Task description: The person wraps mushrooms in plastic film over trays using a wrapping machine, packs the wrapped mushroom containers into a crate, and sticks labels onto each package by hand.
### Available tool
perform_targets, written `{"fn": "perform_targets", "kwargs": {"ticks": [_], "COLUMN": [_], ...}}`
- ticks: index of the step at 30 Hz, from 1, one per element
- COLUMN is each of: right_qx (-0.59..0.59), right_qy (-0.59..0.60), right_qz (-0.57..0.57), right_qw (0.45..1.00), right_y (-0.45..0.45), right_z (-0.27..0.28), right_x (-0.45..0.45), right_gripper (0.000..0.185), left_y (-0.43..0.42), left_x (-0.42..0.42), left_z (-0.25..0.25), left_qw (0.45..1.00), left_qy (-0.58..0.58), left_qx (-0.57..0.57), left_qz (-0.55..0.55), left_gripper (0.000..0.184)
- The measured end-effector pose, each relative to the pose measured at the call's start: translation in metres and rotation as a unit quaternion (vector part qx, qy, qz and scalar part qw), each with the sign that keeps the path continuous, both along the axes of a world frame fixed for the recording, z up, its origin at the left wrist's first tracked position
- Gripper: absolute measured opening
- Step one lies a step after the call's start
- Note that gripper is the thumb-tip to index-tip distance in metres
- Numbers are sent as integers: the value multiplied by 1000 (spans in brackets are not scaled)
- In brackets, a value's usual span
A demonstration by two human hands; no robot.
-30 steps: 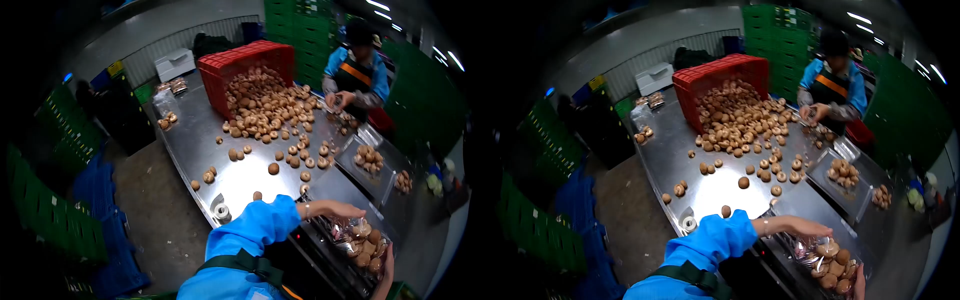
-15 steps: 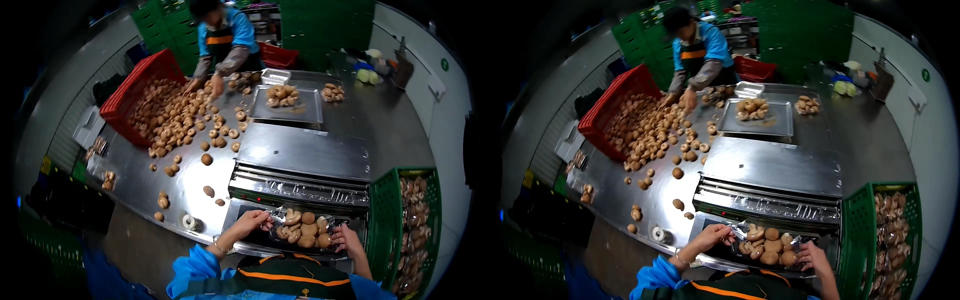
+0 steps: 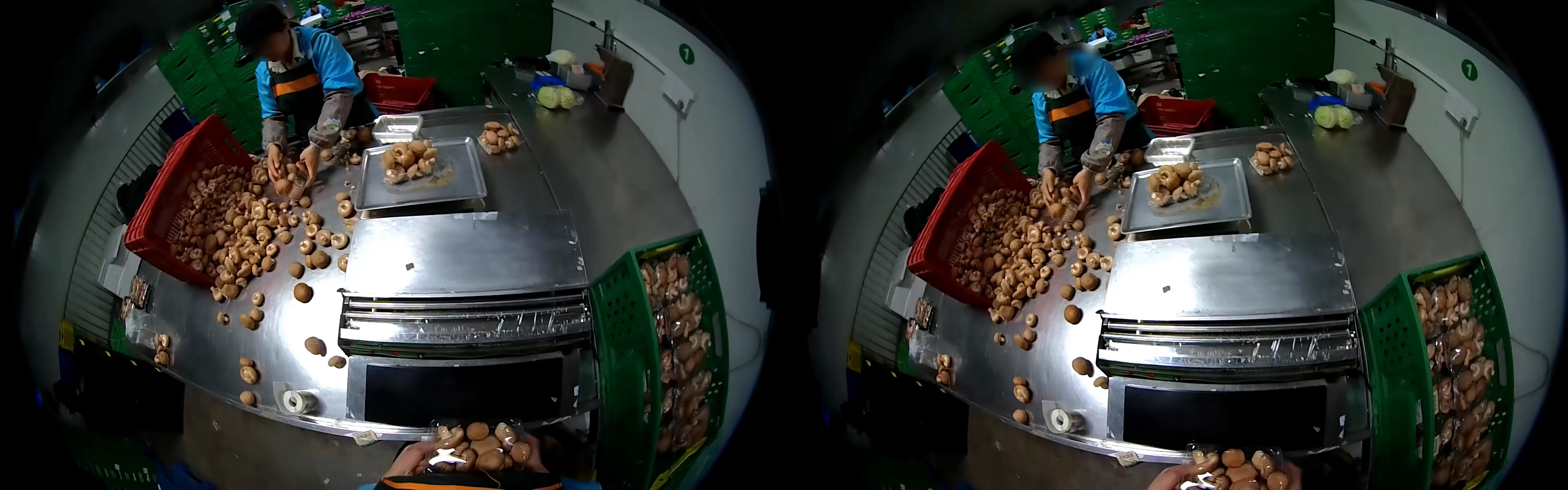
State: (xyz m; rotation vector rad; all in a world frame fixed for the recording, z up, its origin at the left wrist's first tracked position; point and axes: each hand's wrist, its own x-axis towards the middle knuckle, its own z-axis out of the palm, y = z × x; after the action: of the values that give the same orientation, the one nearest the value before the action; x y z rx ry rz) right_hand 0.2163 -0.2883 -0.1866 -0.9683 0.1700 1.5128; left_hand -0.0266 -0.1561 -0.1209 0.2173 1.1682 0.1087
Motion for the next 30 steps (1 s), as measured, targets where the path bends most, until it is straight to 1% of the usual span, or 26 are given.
{"fn": "perform_targets", "kwargs": {"ticks": [1, 3, 5, 7, 8, 9, 11, 12, 13, 14, 15, 16, 17, 18, 19, 20, 21, 22, 23, 25, 27, 28, 29, 30], "right_qx": [-13, -32, -21, 48, 100, 149, 223, 242, 146, 174, 221, 262, 275, 223, 128, 66, 24, -17, -59, -80, -212, -203, -184, -172], "right_qy": [32, 94, 182, 270, 279, 257, 52, -52, -107, -161, -212, -262, -309, -319, -330, -363, -337, -310, -282, -182, -173, -175, -208, -226], "right_qz": [29, 75, 85, 88, 88, 79, 79, 70, -4, -49, -97, -141, -176, -204, -230, -220, -186, -152, -119, -99, -172, -178, -204, -272], "right_qw": [999, 992, 979, 958, 951, 952, 970, 966, 984, 970, 947, 918, 893, 898, 907, 903, 923, 938, 950, 975, 946, 947, 939, 920], "right_y": [7, 3, -8, 1, 8, 15, 19, 21, 22, 16, 0, -16, -35, -49, -63, -66, -59, -51, -43, -3, 32, 29, 21, 0], "right_z": [18, 53, 89, 124, 137, 147, 169, 181, 206, 216, 224, 234, 244, 256, 254, 250, 238, 215, 189, 133, 113, 119, 119, 104], "right_x": [1, 11, 17, 17, 16, 24, 55, 70, 89, 118, 154, 191, 231, 270, 307, 333, 353, 369, 379, 374, 372, 368, 362, 358], "right_gripper": [42, 44, 48, 51, 54, 56, 58, 60, 63, 60, 58, 57, 59, 56, 60, 57, 51, 46, 40, 36, 36, 37, 41, 46], "left_y": [7, 19, 32, 36, 37, 41, 47, 49, 53, 57, 61, 70, 80, 86, 90, 90, 90, 93, 97, 105, 114, 122, 130, 138], "left_x": [16, 41, 66, 89, 99, 113, 145, 164, 182, 199, 210, 217, 224, 225, 224, 225, 227, 228, 227, 224, 213, 202, 189, 177], "left_z": [8, 21, 47, 78, 93, 107, 136, 147, 156, 164, 169, 173, 175, 175, 167, 162, 157, 153, 151, 149, 153, 149, 146, 145], "left_qw": [999, 992, 981, 970, 963, 955, 938, 928, 918, 909, 884, 832, 770, 776, 780, 799, 815, 830, 837, 852, 829, 821, 813, 819], "left_qy": [-30, -95, -148, -187, -210, -233, -272, -287, -299, -304, -316, -345, -369, -318, -274, -229, -183, -161, -159, -157, -125, -112, -98, -76], "left_qx": [22, 66, 98, 119, 126, 133, 163, 183, 207, 235, 280, 356, 430, 445, 475, 482, 490, 482, 473, 452, 495, 513, 533, 533], "left_qz": [-30, -52, -75, -100, -111, -123, -144, -150, -158, -165, -200, -250, -295, -314, -301, -277, -249, -229, -225, -213, -228, -222, -212, -197], "left_gripper": [15, 13, 12, 12, 12, 13, 15, 16, 18, 19, 21, 20, 20, 18, 15, 13, 11, 10, 11, 14, 14, 13, 13, 13]}}
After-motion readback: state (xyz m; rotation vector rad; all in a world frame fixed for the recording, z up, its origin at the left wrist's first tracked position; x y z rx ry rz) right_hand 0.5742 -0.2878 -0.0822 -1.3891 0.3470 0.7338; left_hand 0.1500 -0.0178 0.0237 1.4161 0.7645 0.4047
